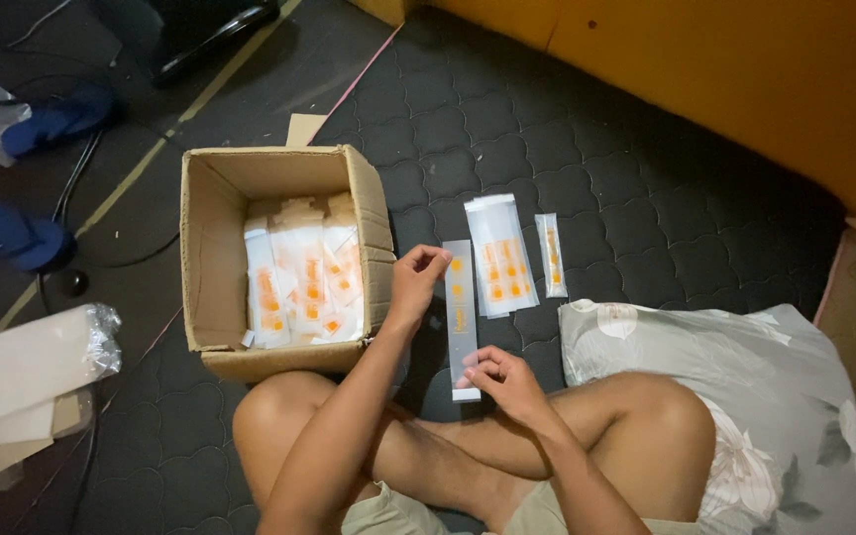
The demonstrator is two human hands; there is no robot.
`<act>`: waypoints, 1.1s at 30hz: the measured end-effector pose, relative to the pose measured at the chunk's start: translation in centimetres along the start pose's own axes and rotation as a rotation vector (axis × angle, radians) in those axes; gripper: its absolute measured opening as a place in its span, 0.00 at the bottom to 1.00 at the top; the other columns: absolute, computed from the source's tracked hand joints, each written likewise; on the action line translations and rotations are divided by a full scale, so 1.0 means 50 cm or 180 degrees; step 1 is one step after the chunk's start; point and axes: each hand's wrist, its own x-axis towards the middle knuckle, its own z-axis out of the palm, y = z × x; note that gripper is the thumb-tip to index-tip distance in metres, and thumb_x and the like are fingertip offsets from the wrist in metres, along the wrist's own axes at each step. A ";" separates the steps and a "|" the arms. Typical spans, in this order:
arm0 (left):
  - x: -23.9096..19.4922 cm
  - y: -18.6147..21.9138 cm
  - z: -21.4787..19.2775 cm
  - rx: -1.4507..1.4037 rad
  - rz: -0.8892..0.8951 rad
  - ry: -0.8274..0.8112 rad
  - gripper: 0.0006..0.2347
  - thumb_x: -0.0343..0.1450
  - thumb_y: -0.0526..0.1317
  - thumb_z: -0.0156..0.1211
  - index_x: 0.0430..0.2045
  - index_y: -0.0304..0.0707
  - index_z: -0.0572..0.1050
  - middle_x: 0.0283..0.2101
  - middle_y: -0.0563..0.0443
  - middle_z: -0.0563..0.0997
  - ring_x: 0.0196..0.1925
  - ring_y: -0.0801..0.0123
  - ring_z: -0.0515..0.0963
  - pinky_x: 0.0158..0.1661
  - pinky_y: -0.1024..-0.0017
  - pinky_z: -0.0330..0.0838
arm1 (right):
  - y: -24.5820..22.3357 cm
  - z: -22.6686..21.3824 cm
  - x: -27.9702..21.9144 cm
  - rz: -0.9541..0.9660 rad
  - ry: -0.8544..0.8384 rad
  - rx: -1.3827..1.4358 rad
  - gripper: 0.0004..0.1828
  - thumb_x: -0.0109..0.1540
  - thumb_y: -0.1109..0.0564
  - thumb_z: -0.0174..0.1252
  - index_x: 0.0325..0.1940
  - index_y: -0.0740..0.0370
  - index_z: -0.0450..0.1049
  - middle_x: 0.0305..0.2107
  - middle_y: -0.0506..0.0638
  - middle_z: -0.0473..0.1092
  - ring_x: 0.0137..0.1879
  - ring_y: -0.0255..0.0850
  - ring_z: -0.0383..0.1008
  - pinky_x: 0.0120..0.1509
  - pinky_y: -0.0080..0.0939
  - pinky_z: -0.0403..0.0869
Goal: The person sits on the floor and repeatedly takes small, transparent packets containing orange items from a cardboard box. They hold each packet up to inspect it, then place it on the floor next to other similar packets.
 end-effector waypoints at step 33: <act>-0.257 -0.025 0.036 -0.0994 -0.1009 -0.0968 0.04 0.68 0.35 0.61 0.28 0.35 0.74 0.27 0.46 0.81 0.25 0.70 0.82 0.29 0.81 0.72 | 0.031 -0.008 0.037 -0.0519 0.0923 0.1577 0.11 0.61 0.59 0.67 0.31 0.70 0.78 0.13 0.56 0.68 0.19 0.46 0.74 0.21 0.39 0.75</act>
